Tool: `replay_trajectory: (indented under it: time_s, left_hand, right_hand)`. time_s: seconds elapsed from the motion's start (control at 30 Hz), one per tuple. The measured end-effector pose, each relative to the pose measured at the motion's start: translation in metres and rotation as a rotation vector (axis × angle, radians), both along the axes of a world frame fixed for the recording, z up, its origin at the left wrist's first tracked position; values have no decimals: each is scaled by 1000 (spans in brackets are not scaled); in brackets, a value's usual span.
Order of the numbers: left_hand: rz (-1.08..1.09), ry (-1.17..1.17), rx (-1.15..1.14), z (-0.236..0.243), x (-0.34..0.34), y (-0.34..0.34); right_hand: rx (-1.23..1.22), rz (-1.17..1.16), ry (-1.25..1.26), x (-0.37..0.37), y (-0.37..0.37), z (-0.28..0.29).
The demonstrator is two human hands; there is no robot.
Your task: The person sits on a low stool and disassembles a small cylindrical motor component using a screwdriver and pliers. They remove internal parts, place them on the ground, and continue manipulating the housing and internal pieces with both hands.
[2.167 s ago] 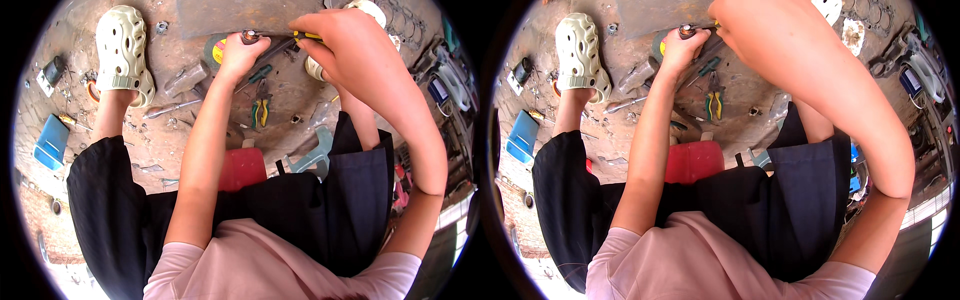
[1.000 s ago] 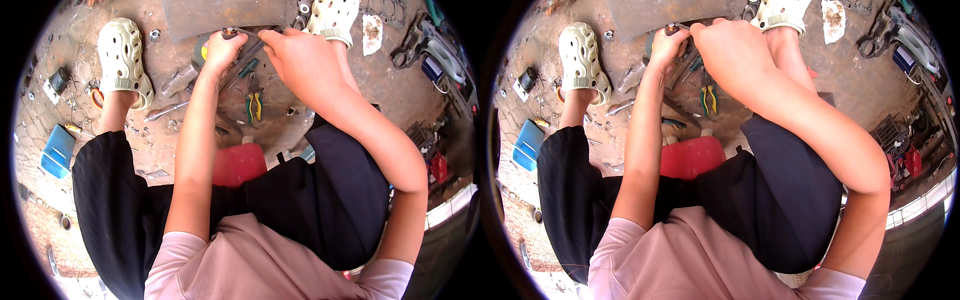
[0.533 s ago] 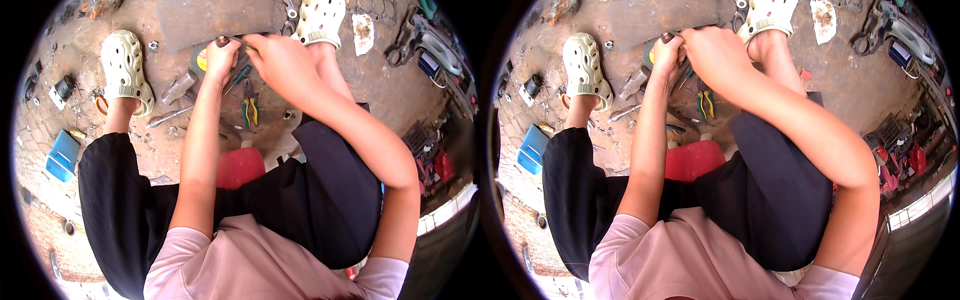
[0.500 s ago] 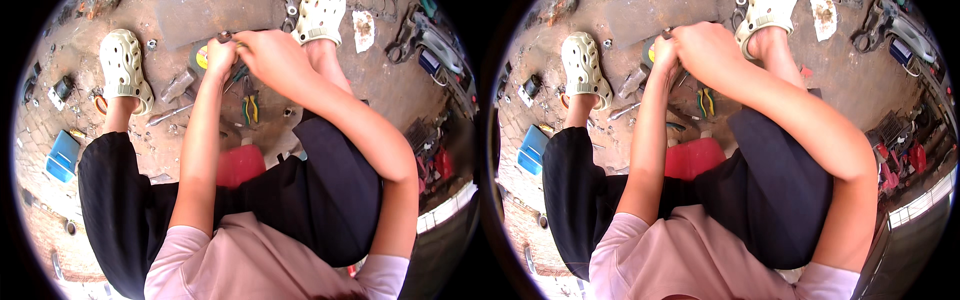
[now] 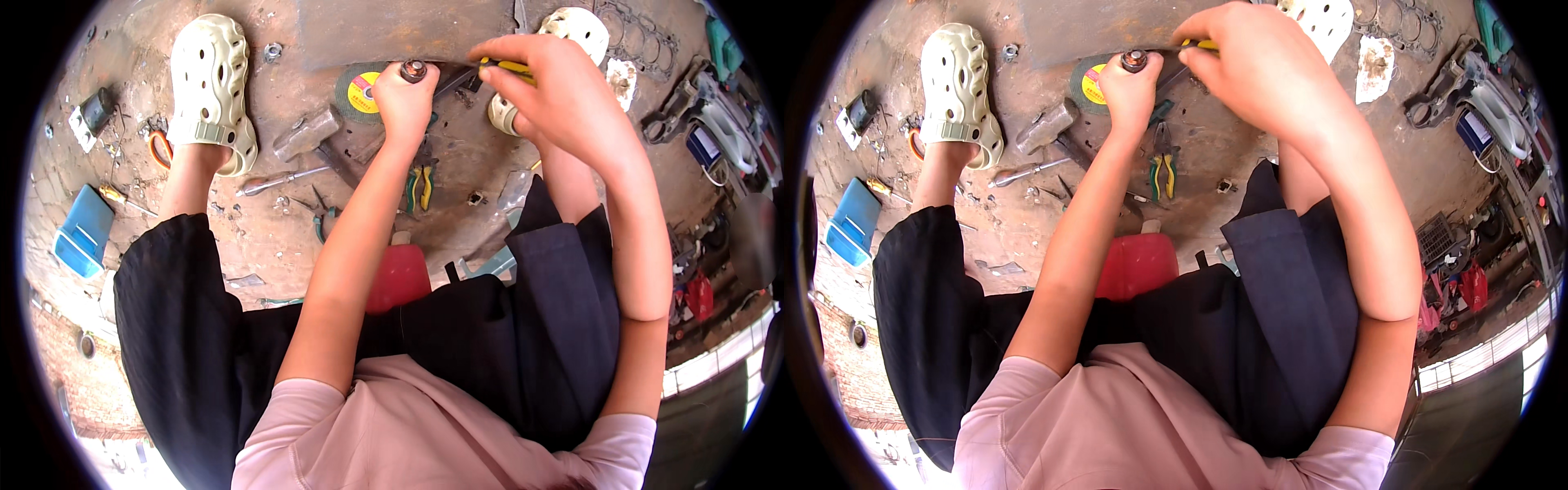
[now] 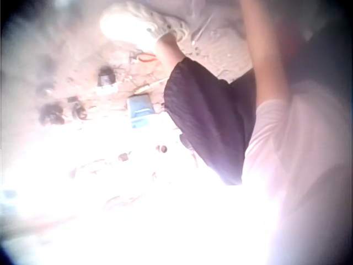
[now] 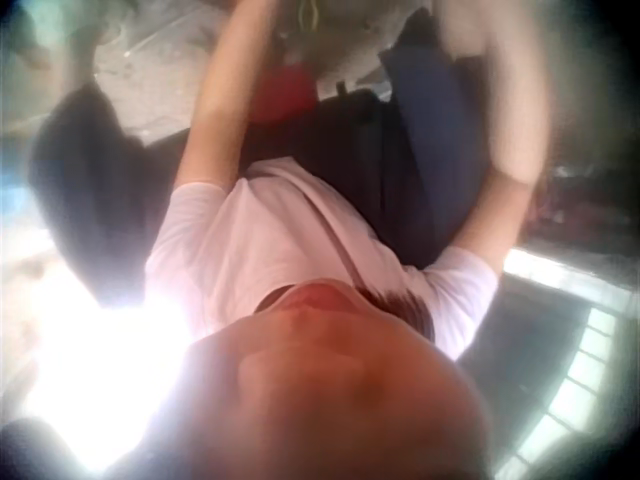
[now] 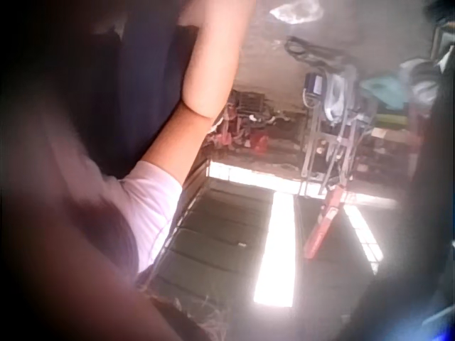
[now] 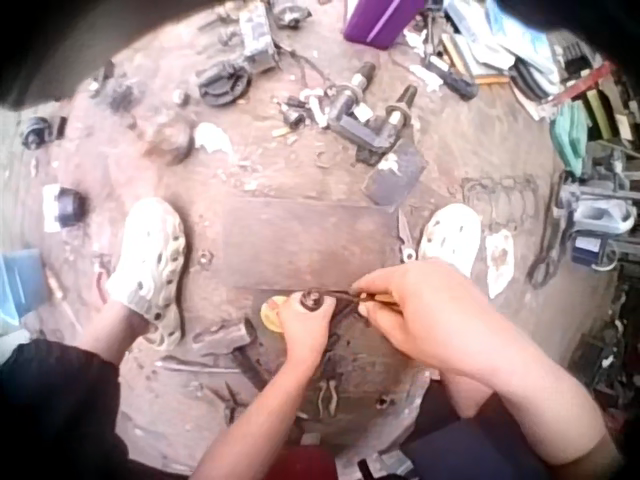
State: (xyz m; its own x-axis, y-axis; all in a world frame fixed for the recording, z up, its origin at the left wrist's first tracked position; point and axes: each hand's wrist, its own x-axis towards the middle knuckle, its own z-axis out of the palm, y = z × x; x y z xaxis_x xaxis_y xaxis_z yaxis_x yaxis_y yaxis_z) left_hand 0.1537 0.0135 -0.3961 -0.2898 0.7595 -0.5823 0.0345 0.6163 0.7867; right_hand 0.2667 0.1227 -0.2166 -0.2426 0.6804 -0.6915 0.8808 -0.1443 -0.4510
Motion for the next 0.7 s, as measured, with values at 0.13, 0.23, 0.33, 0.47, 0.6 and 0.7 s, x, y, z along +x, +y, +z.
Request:
replay_trajectory:
  time_s: [0.13, 0.23, 0.33, 0.47, 0.6, 0.7]
  left_hand:
    - [14, 28, 2, -1, 3, -2]
    - [22, 45, 1, -3, 4, -3]
    - [37, 40, 13, -1, 6, -3]
    - [18, 61, 30, -3, 5, -3]
    - [-18, 162, 19, -3, 7, 0]
    - [36, 123, 52, -4, 7, -3]
  right_hand:
    - [47, 113, 58, 9, 3, -13]
    - [46, 177, 87, 9, 9, -19]
    - [-41, 213, 71, 8, 21, -25]
    - [-166, 285, 80, 1, 46, -19]
    - [-471, 382, -81, -23, 85, -12]
    - [-306, 411, -76, -25, 71, -11]
